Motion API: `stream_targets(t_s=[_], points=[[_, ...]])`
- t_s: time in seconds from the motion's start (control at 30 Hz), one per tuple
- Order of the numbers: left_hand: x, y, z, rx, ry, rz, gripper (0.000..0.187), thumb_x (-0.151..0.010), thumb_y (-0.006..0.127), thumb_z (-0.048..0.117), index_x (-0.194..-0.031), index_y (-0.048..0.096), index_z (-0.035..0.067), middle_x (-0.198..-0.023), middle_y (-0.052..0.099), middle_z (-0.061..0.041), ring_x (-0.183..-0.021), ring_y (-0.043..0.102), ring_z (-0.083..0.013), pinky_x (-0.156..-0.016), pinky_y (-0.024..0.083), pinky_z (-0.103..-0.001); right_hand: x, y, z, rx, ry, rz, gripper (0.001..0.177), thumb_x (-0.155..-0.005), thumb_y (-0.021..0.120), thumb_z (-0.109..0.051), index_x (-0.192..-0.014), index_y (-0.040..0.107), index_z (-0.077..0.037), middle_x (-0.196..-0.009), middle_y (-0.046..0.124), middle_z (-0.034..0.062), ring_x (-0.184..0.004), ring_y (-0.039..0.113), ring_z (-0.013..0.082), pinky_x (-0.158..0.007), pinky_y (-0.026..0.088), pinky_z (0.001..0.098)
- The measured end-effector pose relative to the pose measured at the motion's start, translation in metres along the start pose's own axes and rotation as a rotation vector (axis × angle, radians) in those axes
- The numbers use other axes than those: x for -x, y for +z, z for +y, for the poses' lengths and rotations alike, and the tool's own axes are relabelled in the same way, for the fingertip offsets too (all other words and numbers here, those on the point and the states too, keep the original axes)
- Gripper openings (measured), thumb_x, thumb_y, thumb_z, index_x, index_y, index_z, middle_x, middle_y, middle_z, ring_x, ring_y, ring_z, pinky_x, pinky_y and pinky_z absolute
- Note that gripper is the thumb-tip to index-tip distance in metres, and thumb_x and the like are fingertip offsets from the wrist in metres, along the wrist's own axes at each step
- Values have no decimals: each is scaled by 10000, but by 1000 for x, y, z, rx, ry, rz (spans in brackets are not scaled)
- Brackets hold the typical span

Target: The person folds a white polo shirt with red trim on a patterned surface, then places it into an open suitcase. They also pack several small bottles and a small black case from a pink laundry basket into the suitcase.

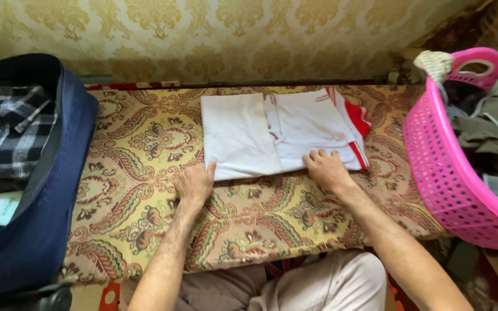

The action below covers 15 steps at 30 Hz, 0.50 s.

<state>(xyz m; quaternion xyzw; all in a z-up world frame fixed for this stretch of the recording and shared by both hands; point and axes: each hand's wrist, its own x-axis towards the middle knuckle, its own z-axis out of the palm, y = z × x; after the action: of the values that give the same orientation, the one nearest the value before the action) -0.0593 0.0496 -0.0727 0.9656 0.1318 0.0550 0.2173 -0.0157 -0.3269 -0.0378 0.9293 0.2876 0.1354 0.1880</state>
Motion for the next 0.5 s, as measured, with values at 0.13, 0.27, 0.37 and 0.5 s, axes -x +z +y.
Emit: stream_targets(t_s=[0.13, 0.27, 0.37, 0.5], points=[[14, 3, 1, 12, 57, 146, 589, -989, 546, 577, -843, 772, 53, -790, 726, -233, -740, 717, -434, -647, 544, -570, 17, 16, -1, 123, -37, 189, 179, -890, 644, -197, -1054, 652, -125, -971, 687, 34, -975, 689, 231, -802, 547, 501], [48, 1, 1, 26, 69, 194, 570, -958, 565, 564, -836, 774, 48, -794, 715, -235, -736, 710, -469, -644, 547, -591, 33, 4, -1, 125, -38, 215, 162, -860, 639, -195, -1010, 658, -137, -936, 687, 18, -929, 689, 213, -780, 548, 500], [84, -4, -3, -17, 63, 125, 572, -997, 556, 546, -825, 776, 46, -763, 709, -242, -742, 707, -467, -664, 538, -596, 53, -10, -6, 104, -65, 171, 159, -861, 646, -175, -1016, 652, -141, -939, 681, 19, -935, 685, 216, -787, 530, 479], [134, -10, -5, -2, 68, 146, 537, -987, 566, 512, -791, 767, 54, -726, 703, -219, -700, 709, -430, -631, 532, -578, 81, -24, -17, 97, -86, 121, 176, -862, 658, -147, -1037, 642, -133, -955, 673, 26, -947, 675, 216, -830, 504, 468]])
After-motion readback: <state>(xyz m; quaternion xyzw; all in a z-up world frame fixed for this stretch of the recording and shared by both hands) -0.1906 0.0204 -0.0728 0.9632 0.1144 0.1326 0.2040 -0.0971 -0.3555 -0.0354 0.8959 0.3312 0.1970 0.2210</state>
